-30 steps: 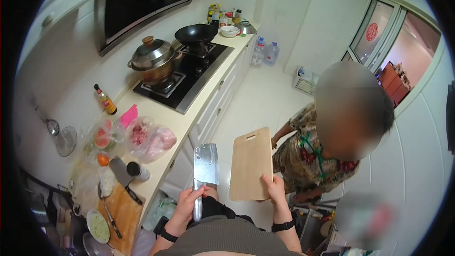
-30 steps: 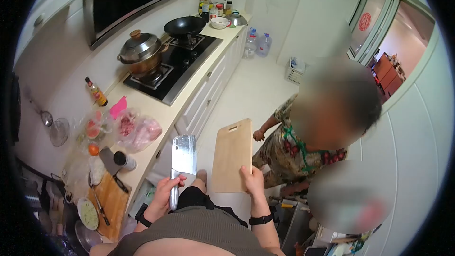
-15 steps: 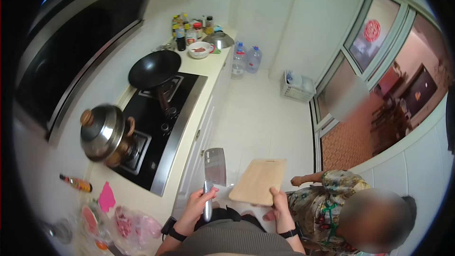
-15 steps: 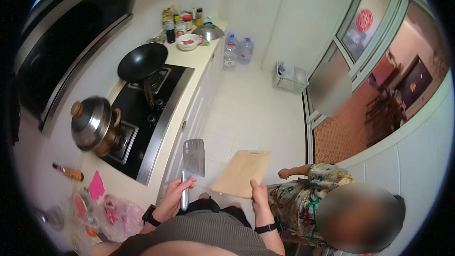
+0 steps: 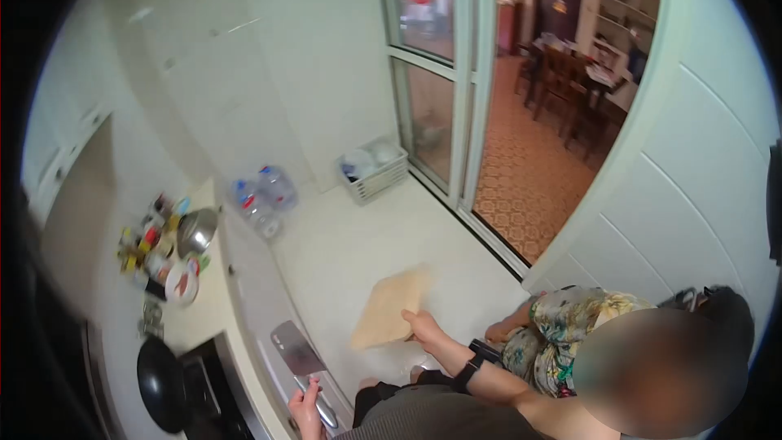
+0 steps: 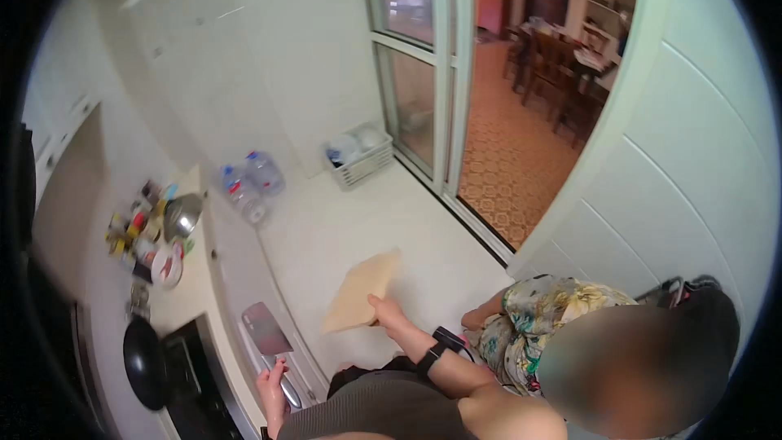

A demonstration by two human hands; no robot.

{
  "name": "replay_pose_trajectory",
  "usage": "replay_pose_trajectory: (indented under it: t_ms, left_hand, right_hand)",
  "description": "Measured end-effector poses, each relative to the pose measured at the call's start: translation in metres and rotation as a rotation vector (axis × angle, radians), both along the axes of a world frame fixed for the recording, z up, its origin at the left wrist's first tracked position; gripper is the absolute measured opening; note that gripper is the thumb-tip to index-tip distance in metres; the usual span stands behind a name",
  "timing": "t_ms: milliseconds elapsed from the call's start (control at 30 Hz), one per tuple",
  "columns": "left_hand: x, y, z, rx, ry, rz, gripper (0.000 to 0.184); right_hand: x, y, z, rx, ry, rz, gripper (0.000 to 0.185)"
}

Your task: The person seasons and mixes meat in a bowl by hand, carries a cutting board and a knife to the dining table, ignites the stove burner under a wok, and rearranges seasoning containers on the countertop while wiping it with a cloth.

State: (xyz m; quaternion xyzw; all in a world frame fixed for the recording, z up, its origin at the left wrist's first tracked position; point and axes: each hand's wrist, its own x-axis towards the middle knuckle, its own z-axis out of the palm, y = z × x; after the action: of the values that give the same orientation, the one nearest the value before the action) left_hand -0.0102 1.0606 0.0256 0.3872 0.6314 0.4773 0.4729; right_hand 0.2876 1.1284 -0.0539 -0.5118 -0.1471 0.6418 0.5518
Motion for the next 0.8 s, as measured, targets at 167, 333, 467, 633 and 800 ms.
replay_pose_trajectory:
  t_ms: [167,333,467,633,800]
  left_hand:
    - [0.054,0.109,-0.002,-0.022,0.050,-0.131,0.023]
    - [0.141,0.258,-0.039,-0.039,0.097,-0.364,0.019]
    - [0.239,0.374,-0.027,0.086,0.228,-0.796,0.020]
    - [0.413,0.476,0.017,0.079,0.320,-1.299,0.020]
    - [0.602,0.527,0.016,0.130,0.169,-1.521,0.020]
  right_hand:
    - [0.072,0.055,0.006,0.006,-0.045,-0.094,0.046]
    - [0.171,0.102,-0.004,-0.084,-0.085,-0.288,0.045]
    - [0.237,0.135,-0.016,-0.150,-0.138,-0.568,0.041]
    - [0.322,0.136,-0.025,-0.234,-0.372,-0.846,0.038]
    - [0.423,0.149,-0.032,-0.223,-0.501,-1.033,0.036]
